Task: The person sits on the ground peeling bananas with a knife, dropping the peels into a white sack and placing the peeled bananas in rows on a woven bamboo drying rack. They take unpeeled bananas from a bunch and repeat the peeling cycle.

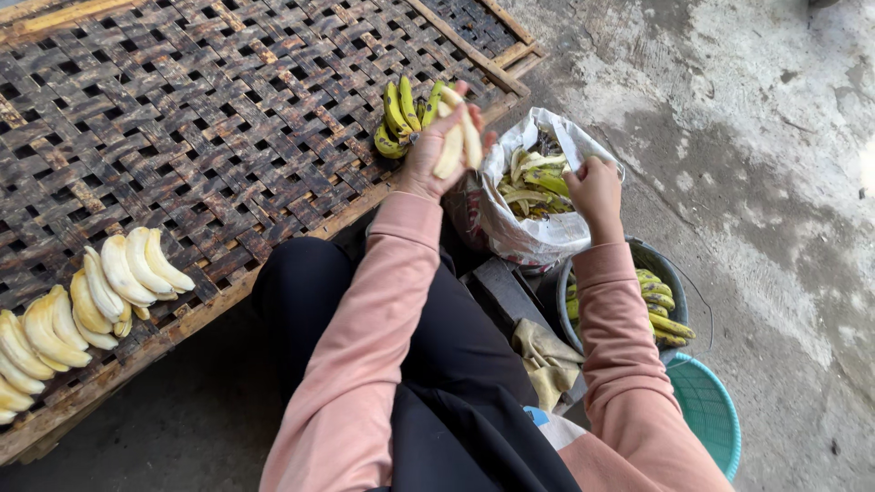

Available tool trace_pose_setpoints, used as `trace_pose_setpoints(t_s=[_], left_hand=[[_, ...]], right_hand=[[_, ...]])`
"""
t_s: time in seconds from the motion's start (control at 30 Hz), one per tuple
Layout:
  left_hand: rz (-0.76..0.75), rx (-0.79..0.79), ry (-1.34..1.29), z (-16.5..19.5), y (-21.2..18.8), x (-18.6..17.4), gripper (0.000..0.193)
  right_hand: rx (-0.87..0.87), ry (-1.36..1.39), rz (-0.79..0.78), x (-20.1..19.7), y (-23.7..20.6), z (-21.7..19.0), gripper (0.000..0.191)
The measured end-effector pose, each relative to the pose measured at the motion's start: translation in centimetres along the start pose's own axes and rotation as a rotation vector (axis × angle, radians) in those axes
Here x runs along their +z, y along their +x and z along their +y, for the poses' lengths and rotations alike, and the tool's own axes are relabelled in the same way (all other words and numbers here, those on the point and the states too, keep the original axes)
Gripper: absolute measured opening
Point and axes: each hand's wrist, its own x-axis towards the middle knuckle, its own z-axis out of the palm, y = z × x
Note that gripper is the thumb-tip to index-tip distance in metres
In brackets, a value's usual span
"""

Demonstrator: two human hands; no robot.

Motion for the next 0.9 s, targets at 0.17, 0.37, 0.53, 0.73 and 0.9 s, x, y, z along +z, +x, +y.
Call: trace_pose_setpoints(t_s=[0.17,0.37,0.53,0.73,0.9], left_hand=[[-0.043,0.150,0.043,5.7,-3.3,-1.1,0.035],[0.302,0.279,0.098,16.1,-12.5,-1.5,0.017],[0.611,0.653,0.558,24.3,-25.6,-3.4,0.011],[1.113,0.851,1.032,33.7,-44.0,-3.8,0.017],[1.561,0.543,1.647,36.8,-50.6,-4.0,0.042]], right_hand=[[-0.231,0.099,-0.189,-1.8,-1.5,1.0,0.074],[0.046,0.185,-0.104,-3.8,-4.6,1.8,0.080],[-0.011,0.401,0.051,-2.0,-8.0,5.2,0.088],[0.340,0.884,0.062,1.1,-15.6,9.0,0.069],[0.311,0.854,0.024,1.2,-17.5,7.7,0.060]])
